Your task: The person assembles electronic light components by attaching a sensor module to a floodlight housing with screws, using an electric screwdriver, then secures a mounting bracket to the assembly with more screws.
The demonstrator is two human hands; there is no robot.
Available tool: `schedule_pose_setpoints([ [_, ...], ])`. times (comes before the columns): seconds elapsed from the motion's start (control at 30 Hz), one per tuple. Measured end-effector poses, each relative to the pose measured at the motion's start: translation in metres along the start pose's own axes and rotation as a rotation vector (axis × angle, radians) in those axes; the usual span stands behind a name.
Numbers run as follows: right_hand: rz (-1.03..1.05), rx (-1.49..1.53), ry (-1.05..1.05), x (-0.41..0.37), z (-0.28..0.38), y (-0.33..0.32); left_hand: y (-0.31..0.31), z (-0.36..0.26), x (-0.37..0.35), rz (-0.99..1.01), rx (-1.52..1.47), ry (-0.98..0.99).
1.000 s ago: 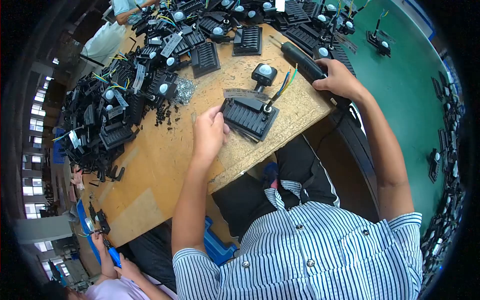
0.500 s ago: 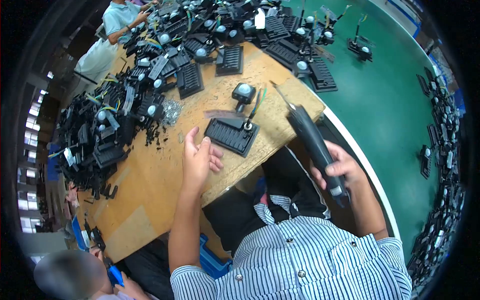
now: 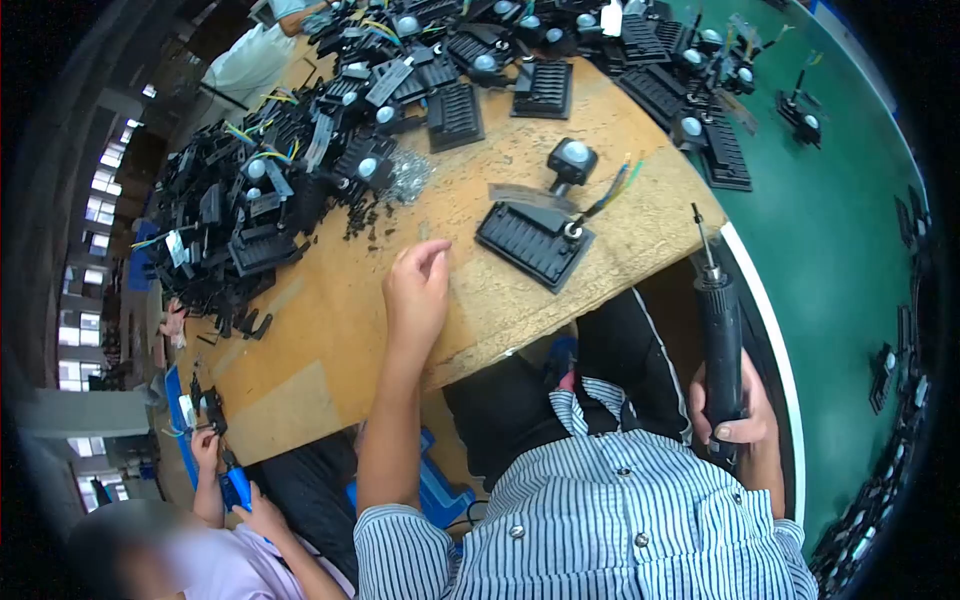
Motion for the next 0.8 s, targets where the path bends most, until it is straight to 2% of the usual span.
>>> schedule_pose_setpoints([
  [0.17,-0.074,-0.167,0.016,0.012,0.015,0.007,-0.007,-0.008,0.041,-0.109,0.194,0.050],
  [0.3,-0.104,-0.180,0.004,0.019,0.014,0.007,-0.010,-0.011,0.064,-0.251,0.359,0.110],
  [0.43,-0.157,-0.199,0.034,0.016,0.015,0.006,-0.024,-0.003,0.061,-0.255,0.349,0.086],
  [0.63,-0.118,-0.218,0.065,0.018,0.012,0.013,-0.009,-0.015,0.071,-0.304,0.528,0.343],
  [0.8,-0.013,-0.237,0.128,0.010,0.016,0.007,-0.003,-0.012,0.083,-0.331,0.609,0.321],
])
Point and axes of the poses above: each hand's wrist, its own x-axis towards the middle knuckle, its own y-axis out of the palm, z = x × y, the point moved 3 cm from there along x, towards the middle knuckle, and after that the axes turned 15 degrees about -y, right-handed, at the moved point
